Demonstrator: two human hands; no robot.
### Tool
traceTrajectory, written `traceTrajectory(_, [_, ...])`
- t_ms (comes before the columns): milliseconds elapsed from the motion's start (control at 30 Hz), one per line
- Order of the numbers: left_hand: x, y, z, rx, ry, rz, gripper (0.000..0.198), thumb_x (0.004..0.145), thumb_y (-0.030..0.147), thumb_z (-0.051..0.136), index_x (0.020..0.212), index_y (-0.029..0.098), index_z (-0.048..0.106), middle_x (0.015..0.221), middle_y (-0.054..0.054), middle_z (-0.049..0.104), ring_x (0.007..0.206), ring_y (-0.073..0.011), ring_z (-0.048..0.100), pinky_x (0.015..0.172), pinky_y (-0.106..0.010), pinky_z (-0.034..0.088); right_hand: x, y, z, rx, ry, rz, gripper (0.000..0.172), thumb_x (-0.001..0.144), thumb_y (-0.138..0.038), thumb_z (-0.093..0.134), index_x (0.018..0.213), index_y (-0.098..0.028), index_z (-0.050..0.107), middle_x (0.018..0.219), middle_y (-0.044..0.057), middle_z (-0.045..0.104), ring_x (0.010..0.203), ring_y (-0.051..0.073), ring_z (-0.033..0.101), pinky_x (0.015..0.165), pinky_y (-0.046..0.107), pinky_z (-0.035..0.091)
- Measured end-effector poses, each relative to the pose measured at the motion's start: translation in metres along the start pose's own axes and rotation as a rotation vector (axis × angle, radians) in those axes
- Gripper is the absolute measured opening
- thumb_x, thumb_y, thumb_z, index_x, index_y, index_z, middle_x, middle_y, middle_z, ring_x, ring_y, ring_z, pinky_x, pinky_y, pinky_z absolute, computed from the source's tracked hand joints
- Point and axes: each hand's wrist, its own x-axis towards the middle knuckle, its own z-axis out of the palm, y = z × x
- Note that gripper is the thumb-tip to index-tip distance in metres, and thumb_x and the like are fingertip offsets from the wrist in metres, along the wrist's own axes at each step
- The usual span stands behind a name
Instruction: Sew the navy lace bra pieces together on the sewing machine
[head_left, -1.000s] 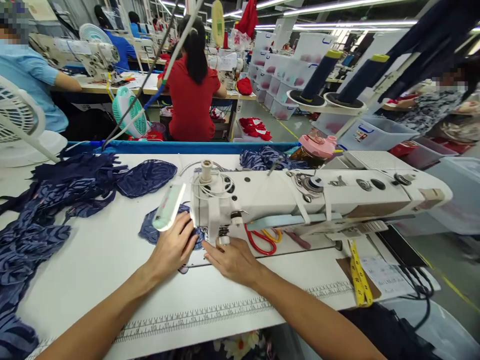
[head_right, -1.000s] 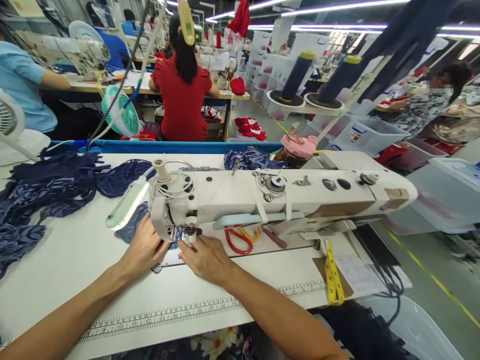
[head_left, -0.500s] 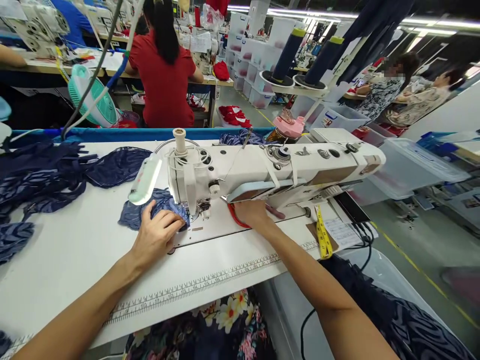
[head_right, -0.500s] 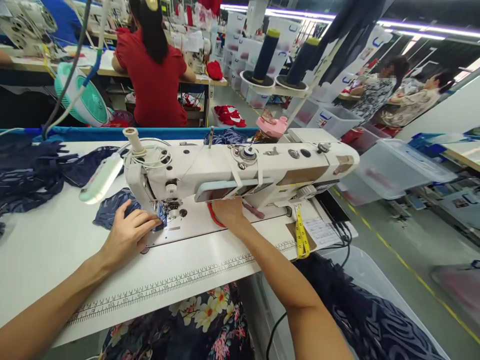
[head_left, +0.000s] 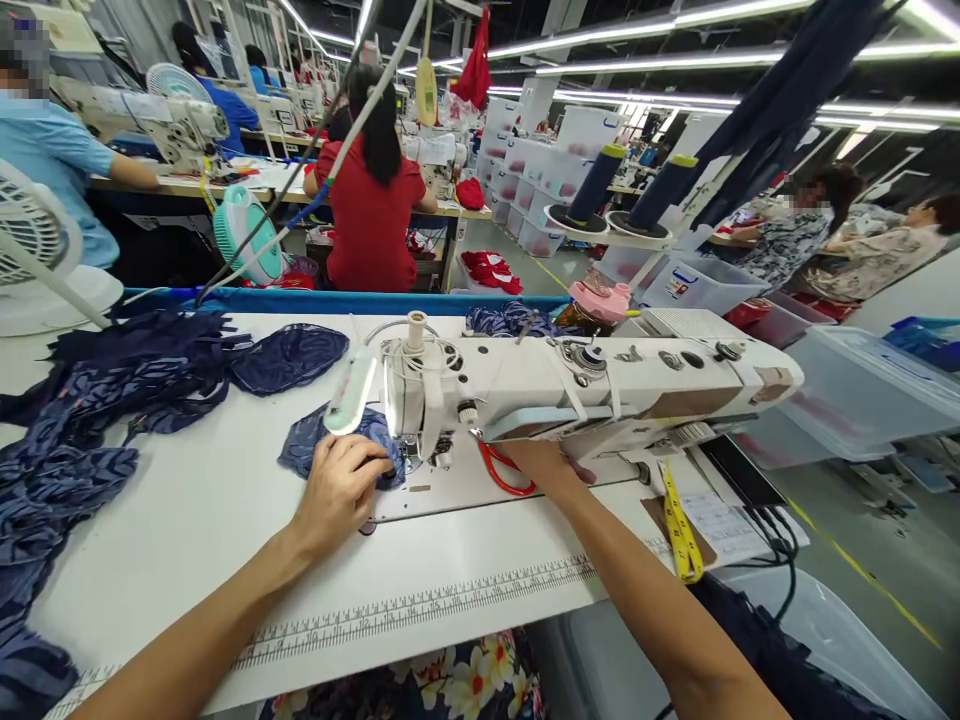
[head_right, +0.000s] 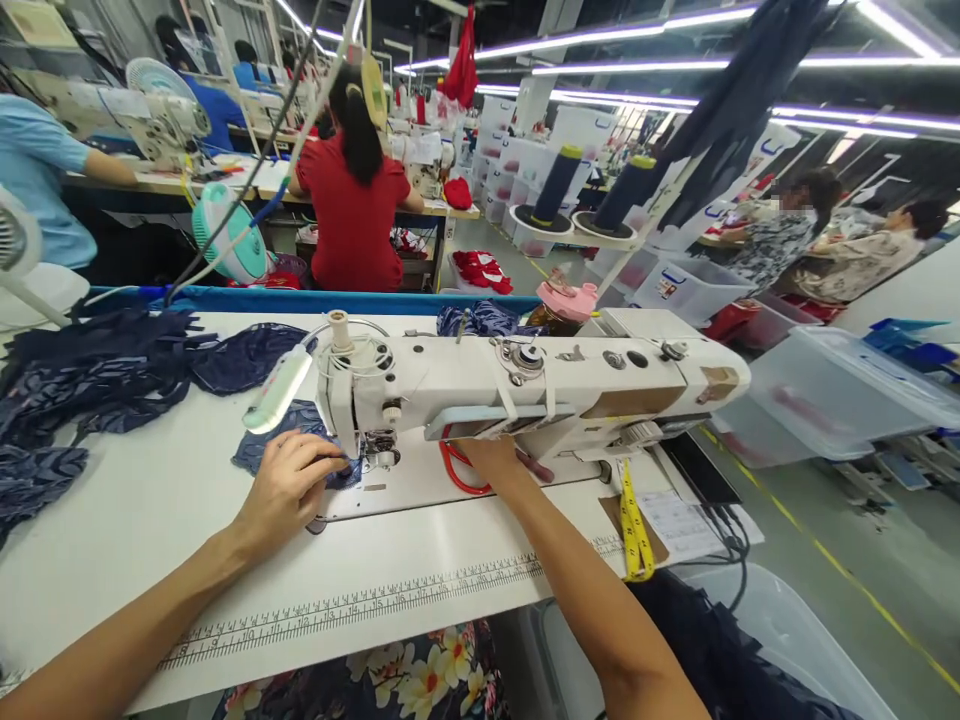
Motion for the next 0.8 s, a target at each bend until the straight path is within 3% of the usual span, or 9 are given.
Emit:
traceTrajectory(100, [0.003, 0.006, -0.007, -0.091, 0.112, -0.206, 0.028, 0.091, 0.012, 0.044, 0.104, 0.02, 0.066, 0.1, -0.007, 0.067, 0.094, -0.0219, 0.06, 0.084, -0.04, 0.046, -0.02, -0.022, -0.005, 0.09, -0.061, -0.067, 0.017, 0.097, -0.023, 0.052, 0.092, -0.013, 0.065, 0.086, 0.009, 0.067, 0.08, 0.022, 0.066, 0.072, 0.035, 0.05])
traceTrajectory(167, [0.004, 0.012, -0.011, -0.215, 0.12, -0.279, 0.023, 0.093, 0.019, 0.046, 0.104, 0.019, 0.067, 0.095, -0.006, 0.065, 0.09, -0.0204, 0.06, 0.081, -0.035, 0.048, -0.032, -0.042, -0.005, 0.191, -0.114, -0.142, 0.016, 0.096, -0.018, 0.047, 0.093, -0.016, 0.063, 0.082, 0.008, 0.068, 0.076, 0.021, 0.065, 0.07, 0.032, 0.046])
traceTrajectory(333, [0.005, 0.022, -0.009, -0.485, -0.073, -0.32, 0.02, 0.095, 0.032, 0.051, 0.099, 0.022, 0.068, 0.091, -0.005, 0.065, 0.081, -0.0172, 0.061, 0.068, -0.028, 0.049, -0.041, -0.085, 0.008, 0.539, -0.256, -0.249, 0.014, 0.094, -0.025, 0.049, 0.087, -0.022, 0.06, 0.073, -0.002, 0.062, 0.066, 0.015, 0.058, 0.063, 0.025, 0.042])
traceTrajectory(467, [0.003, 0.022, -0.003, -0.578, -0.115, -0.378, 0.02, 0.094, 0.034, 0.053, 0.097, 0.022, 0.069, 0.085, -0.004, 0.064, 0.073, -0.0154, 0.059, 0.061, -0.025, 0.048, -0.035, -0.101, 0.022, 0.841, -0.277, -0.158, 0.025, 0.095, -0.041, 0.047, 0.086, -0.02, 0.058, 0.068, -0.002, 0.058, 0.058, 0.012, 0.053, 0.054, 0.023, 0.042])
traceTrajectory(600, [0.005, 0.021, 0.0, -0.698, -0.042, -0.492, 0.019, 0.092, 0.034, 0.059, 0.093, 0.021, 0.073, 0.081, -0.004, 0.064, 0.071, -0.0155, 0.059, 0.065, -0.027, 0.049, -0.035, -0.108, 0.031, 1.051, -0.276, -0.044, 0.038, 0.093, -0.055, 0.047, 0.082, -0.02, 0.052, 0.069, -0.001, 0.056, 0.052, 0.01, 0.052, 0.047, 0.022, 0.04])
traceTrajectory(800, [0.01, 0.029, -0.006, -0.888, -0.005, -0.56, 0.021, 0.091, 0.036, 0.059, 0.085, 0.02, 0.072, 0.084, -0.004, 0.064, 0.083, -0.0176, 0.06, 0.075, -0.03, 0.05, -0.04, -0.114, 0.039, 1.393, -0.391, 0.169, 0.046, 0.076, -0.06, 0.07, 0.076, -0.019, 0.052, 0.064, -0.003, 0.058, 0.046, 0.007, 0.05, 0.039, 0.018, 0.031])
